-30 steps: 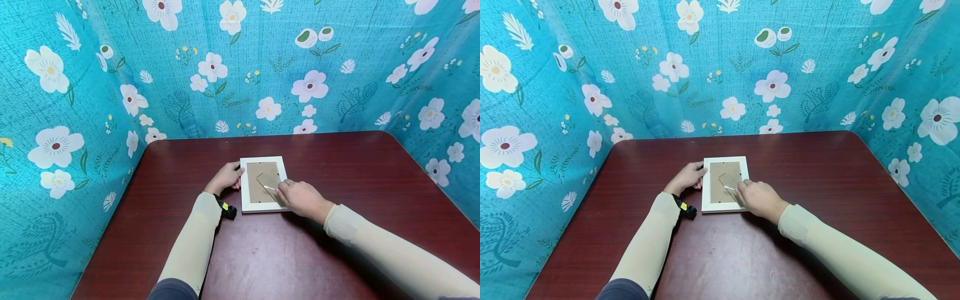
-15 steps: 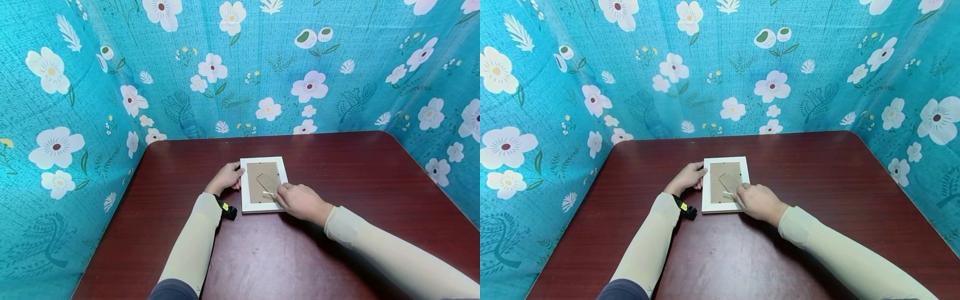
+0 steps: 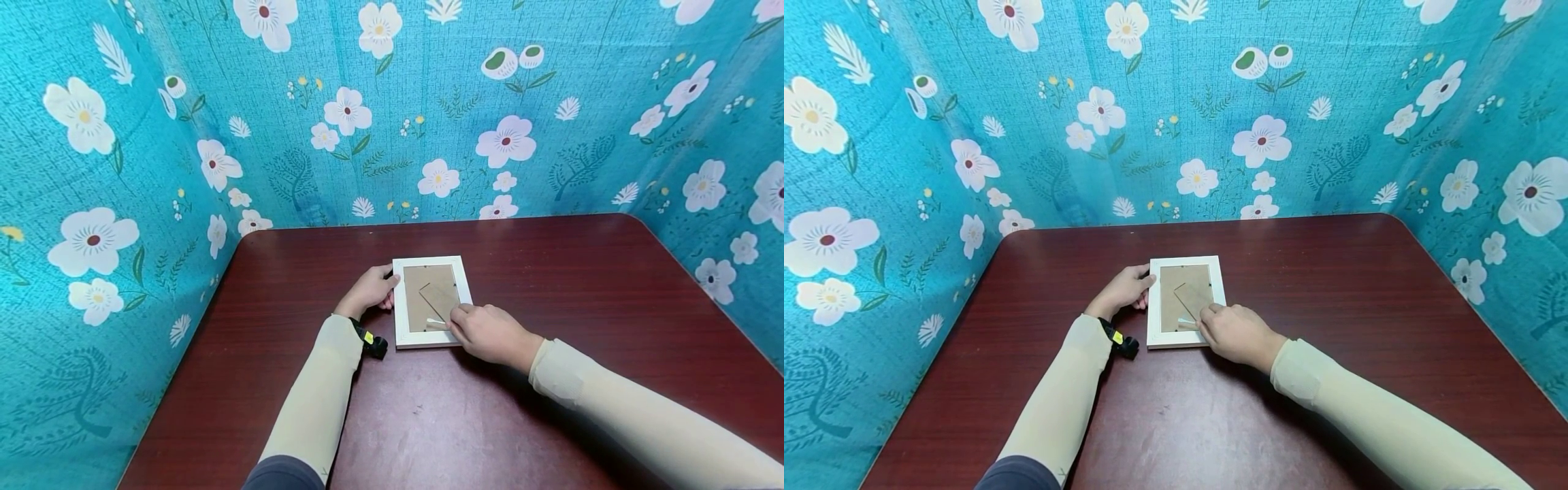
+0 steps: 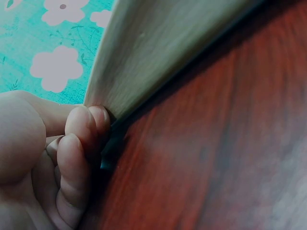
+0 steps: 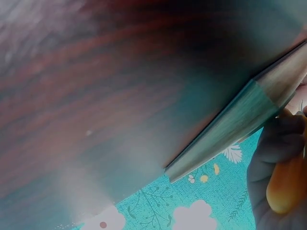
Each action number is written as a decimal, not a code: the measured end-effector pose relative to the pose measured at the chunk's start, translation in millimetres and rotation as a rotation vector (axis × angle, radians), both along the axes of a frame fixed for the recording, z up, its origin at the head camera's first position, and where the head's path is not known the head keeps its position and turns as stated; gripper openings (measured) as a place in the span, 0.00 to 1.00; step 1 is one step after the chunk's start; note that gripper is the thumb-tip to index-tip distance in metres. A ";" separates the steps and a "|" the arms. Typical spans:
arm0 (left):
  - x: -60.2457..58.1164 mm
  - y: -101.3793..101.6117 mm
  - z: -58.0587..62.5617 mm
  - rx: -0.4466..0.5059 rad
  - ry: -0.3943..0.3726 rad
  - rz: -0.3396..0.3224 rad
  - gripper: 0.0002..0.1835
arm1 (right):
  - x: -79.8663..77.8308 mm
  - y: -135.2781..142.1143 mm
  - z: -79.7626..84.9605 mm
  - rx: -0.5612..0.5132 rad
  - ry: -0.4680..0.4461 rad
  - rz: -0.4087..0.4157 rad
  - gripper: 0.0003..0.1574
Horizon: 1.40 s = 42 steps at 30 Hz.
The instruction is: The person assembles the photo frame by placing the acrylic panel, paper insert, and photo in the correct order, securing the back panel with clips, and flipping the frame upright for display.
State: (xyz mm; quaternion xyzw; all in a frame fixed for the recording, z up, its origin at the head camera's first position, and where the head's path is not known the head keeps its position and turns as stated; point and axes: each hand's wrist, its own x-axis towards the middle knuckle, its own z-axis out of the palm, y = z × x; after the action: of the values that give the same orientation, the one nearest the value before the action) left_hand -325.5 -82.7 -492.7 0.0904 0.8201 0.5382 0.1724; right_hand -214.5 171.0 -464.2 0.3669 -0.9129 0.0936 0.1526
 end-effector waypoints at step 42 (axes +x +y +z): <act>-1.2 0.0 -2.2 -0.026 -0.008 0.013 0.28 | 4.4 -6.6 -0.6 0.033 0.017 0.034 0.17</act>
State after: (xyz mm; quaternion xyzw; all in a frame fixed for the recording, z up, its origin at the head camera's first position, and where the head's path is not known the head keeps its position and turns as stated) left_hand -326.7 -82.8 -494.9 0.0807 0.8267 0.5291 0.1735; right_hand -210.1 164.4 -464.8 0.3858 -0.9065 0.0781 0.1527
